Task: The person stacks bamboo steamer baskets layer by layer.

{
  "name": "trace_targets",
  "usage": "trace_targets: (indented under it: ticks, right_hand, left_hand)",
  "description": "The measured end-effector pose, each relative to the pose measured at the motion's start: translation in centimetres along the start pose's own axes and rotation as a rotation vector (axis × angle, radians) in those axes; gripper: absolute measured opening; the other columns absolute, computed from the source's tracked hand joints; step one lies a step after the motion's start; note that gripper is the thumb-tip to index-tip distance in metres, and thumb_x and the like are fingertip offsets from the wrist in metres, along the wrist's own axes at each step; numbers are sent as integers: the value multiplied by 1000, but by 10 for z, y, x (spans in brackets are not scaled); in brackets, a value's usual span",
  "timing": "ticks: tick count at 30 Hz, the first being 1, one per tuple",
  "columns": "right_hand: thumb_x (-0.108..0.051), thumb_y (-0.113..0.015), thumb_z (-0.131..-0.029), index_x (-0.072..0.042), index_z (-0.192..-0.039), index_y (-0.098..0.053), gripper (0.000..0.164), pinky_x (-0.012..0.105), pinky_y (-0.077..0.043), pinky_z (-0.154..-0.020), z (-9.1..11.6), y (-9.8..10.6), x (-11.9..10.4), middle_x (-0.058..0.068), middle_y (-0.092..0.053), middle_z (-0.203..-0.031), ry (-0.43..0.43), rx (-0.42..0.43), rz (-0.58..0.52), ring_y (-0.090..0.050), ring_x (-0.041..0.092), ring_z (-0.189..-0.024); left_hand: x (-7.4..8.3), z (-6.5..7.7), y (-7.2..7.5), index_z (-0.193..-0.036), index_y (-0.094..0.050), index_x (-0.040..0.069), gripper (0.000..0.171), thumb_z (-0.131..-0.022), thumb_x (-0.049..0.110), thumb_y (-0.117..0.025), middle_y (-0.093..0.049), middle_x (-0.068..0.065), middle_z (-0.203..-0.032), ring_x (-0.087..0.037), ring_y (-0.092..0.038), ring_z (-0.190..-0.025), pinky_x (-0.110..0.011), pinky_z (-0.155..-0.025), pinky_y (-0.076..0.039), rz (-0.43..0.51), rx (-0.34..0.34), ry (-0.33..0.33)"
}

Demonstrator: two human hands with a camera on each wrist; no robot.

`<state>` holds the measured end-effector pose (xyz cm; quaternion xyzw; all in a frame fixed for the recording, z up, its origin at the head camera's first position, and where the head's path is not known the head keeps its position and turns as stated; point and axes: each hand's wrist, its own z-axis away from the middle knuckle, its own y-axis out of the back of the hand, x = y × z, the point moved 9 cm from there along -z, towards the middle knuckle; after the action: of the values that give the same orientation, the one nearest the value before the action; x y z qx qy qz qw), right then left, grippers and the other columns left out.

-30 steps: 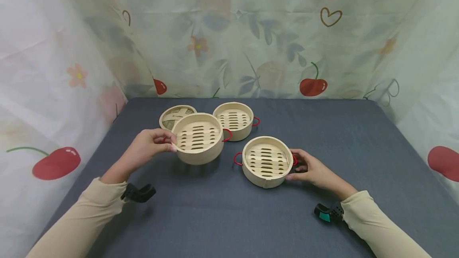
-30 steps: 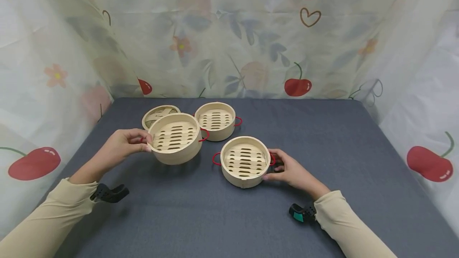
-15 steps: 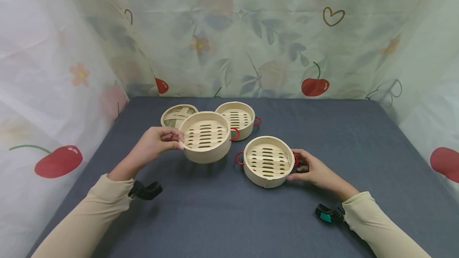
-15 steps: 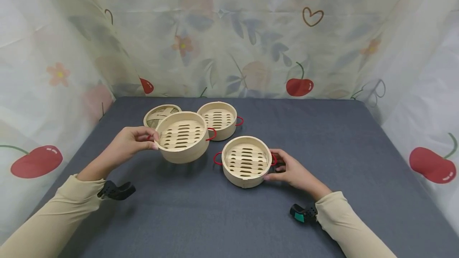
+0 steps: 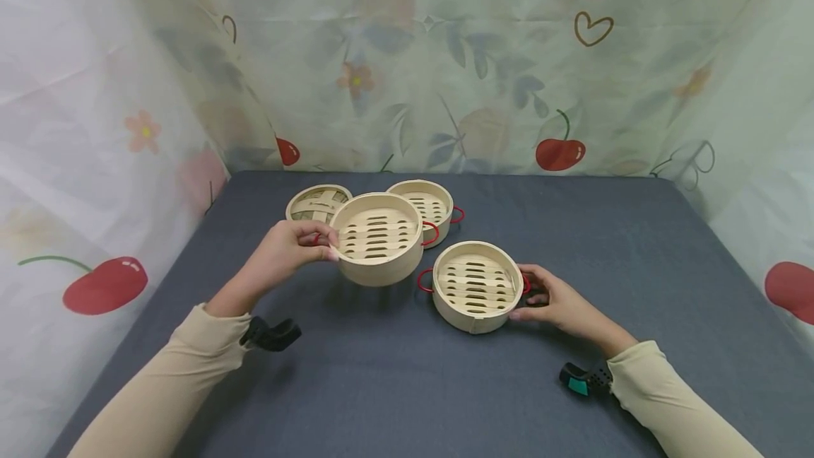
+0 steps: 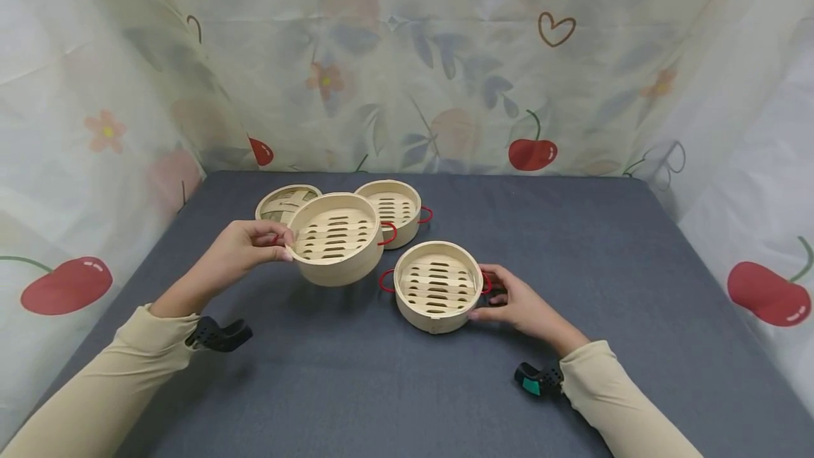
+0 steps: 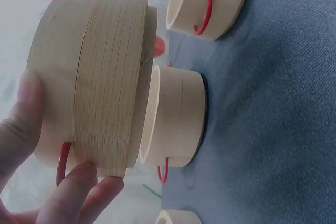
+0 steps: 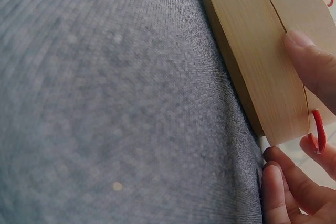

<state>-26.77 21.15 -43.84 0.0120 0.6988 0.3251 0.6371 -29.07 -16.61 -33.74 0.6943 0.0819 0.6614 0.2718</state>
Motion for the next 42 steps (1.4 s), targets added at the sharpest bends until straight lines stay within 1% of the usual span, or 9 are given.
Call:
trace_targets:
  ticks: [3, 6, 13, 22, 26, 29, 33, 42]
  right_hand:
    - [-17, -81, -79, 1, -142, -37, 79, 22, -49, -86, 0, 0, 0, 22, -53, -131, 3, 0, -1, -52, -4, -106]
    - [-17, -81, -79, 1, -142, -37, 79, 22, -49, -86, 0, 0, -1, 22, -53, -131, 7, -1, 1, -52, -4, -106]
    - [-17, -81, -79, 2, -142, -37, 79, 21, -49, -86, 0, 0, 0, 22, -53, -132, 12, -3, 3, -52, -5, -107]
    - [-15, -81, -79, 3, -141, -37, 78, 21, -50, -85, 0, 0, -1, 23, -53, -130, 24, 2, -2, -52, -7, -105]
    - [-15, -81, -79, 3, -142, -37, 79, 21, -49, -86, 0, 0, -1, 23, -53, -131, 23, 6, -1, -51, -7, -105]
    - [-15, -81, -79, 3, -142, -37, 79, 21, -49, -86, -1, 0, -1, 23, -53, -131, 22, 7, -4, -51, -7, -106]
    - [-15, -81, -79, 3, -141, -38, 78, 21, -49, -86, -1, 0, -1, 23, -53, -131, 21, 5, -8, -51, -6, -106]
    - [-15, -81, -79, 2, -141, -38, 78, 21, -49, -86, 0, 0, -1, 22, -53, -131, 19, 2, -12, -52, -6, -106]
  left_hand:
    - [2, -1, -2, -99, -66, -1, 22, -82, 7, -76, -68, -12, -101, -6, -64, -84, -24, -73, -55, 7, 6, 4]
    - [5, -2, -5, -99, -66, 0, 22, -82, 8, -76, -68, -11, -100, -6, -64, -84, -25, -74, -55, 7, 5, -2]
    - [10, -4, -13, -98, -66, -1, 22, -81, 7, -77, -67, -9, -99, -7, -64, -85, -33, -78, -56, 43, -2, -20]
    - [20, -9, -24, -96, -66, 0, 19, -81, 5, -77, -65, -9, -101, -8, -63, -85, -29, -76, -56, 74, -4, -36]
    - [24, -10, -28, -95, -66, 0, 19, -80, 4, -77, -64, -9, -101, -9, -63, -84, -31, -77, -56, 88, -12, -45]
    - [26, -11, -30, -95, -66, -1, 19, -81, 4, -77, -65, -9, -100, -9, -63, -83, -31, -77, -56, 92, -16, -54]
    - [28, -13, -34, -95, -66, -1, 18, -81, 4, -77, -65, -8, -98, -8, -63, -84, -27, -75, -55, 89, -24, -73]
    - [37, -18, -45, -92, -67, 2, 17, -80, 6, -78, -64, -8, -97, -13, -64, -86, -27, -74, -54, 82, -29, -84]
